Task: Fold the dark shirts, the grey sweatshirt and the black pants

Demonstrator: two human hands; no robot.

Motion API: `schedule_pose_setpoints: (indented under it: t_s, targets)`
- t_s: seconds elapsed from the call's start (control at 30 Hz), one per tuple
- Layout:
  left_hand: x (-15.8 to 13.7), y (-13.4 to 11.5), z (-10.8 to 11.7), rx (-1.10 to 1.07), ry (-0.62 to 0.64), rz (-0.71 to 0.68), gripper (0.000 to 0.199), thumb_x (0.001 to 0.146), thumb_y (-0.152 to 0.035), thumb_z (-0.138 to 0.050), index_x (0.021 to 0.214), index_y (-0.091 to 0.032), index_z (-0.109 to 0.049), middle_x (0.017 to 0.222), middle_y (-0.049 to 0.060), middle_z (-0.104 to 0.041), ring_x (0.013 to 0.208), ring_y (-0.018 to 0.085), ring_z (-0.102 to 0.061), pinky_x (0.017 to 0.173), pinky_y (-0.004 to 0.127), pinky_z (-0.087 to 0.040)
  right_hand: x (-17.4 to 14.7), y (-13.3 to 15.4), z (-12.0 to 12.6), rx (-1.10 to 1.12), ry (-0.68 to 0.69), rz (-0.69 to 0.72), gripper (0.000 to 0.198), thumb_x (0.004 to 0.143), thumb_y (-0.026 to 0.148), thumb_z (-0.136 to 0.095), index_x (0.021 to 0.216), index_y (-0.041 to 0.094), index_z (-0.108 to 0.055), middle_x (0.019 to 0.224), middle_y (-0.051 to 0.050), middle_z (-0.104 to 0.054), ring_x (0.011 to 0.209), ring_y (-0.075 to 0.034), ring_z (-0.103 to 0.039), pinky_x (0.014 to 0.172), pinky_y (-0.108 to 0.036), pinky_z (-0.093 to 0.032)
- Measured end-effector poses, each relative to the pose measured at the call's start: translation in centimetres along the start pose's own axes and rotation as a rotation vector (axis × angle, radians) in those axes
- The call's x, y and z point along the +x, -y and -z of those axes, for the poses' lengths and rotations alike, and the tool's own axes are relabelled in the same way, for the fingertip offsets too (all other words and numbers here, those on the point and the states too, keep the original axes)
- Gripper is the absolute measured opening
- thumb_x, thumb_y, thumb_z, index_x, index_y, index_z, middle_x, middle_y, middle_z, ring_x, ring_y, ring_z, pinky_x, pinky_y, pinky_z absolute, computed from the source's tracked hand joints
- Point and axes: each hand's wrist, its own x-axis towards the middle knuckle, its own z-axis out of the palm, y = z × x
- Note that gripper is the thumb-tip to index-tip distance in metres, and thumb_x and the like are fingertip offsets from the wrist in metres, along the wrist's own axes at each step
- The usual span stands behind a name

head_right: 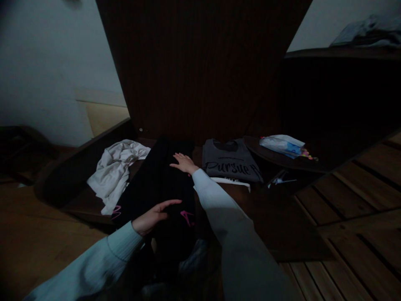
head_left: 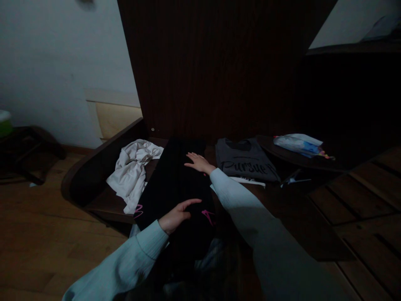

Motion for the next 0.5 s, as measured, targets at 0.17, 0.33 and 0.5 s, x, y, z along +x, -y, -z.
schedule_pose_setpoints:
  t_s: [0.17, 0.33, 0.5]
  targets:
    - [0.2, 0.1, -0.3, 0.088, 0.009, -0.011, 0.060, 0.063, -0.008, -0.049, 0.122, -0.022, -0.047, 0.105, 0.003, -0.062, 0.077, 0.014, -0.061, 0.068, 0.026, -0.047, 0.7, -0.4, 1.7, -0.016, 0.089, -0.122, 0.049, 0.085, 0.046, -0.040, 0.126, 0.020, -0.044, 0.136, -0.005, -0.039, 0.124, -0.020, -0.035, 0.099, -0.031, -0.031]
    - [-1.5, -1.1, 0.1, 0.481, -0.092, -0.254, 0.050, 0.070, -0.011, -0.048, 0.119, -0.020, -0.050, 0.124, 0.002, -0.052, 0.115, 0.017, -0.045, 0.100, 0.030, -0.031, 1.0, 0.7, 1.9, -0.022, 0.120, -0.234, 0.056, 0.085, 0.052, -0.034, 0.126, 0.015, -0.044, 0.133, -0.012, -0.042, 0.120, -0.025, -0.041, 0.094, -0.035, -0.036]
    - [-3.1, -2.2, 0.8, 0.758, -0.120, -0.301, 0.042, 0.078, -0.021, -0.045, 0.120, -0.022, -0.049, 0.121, 0.002, -0.054, 0.112, 0.017, -0.048, 0.099, 0.030, -0.033, 0.4, 0.7, 0.8, -0.091, 0.058, -0.179, 0.057, 0.086, 0.047, -0.034, 0.130, 0.010, -0.036, 0.139, -0.014, -0.030, 0.128, -0.027, -0.026, 0.099, -0.039, -0.030]
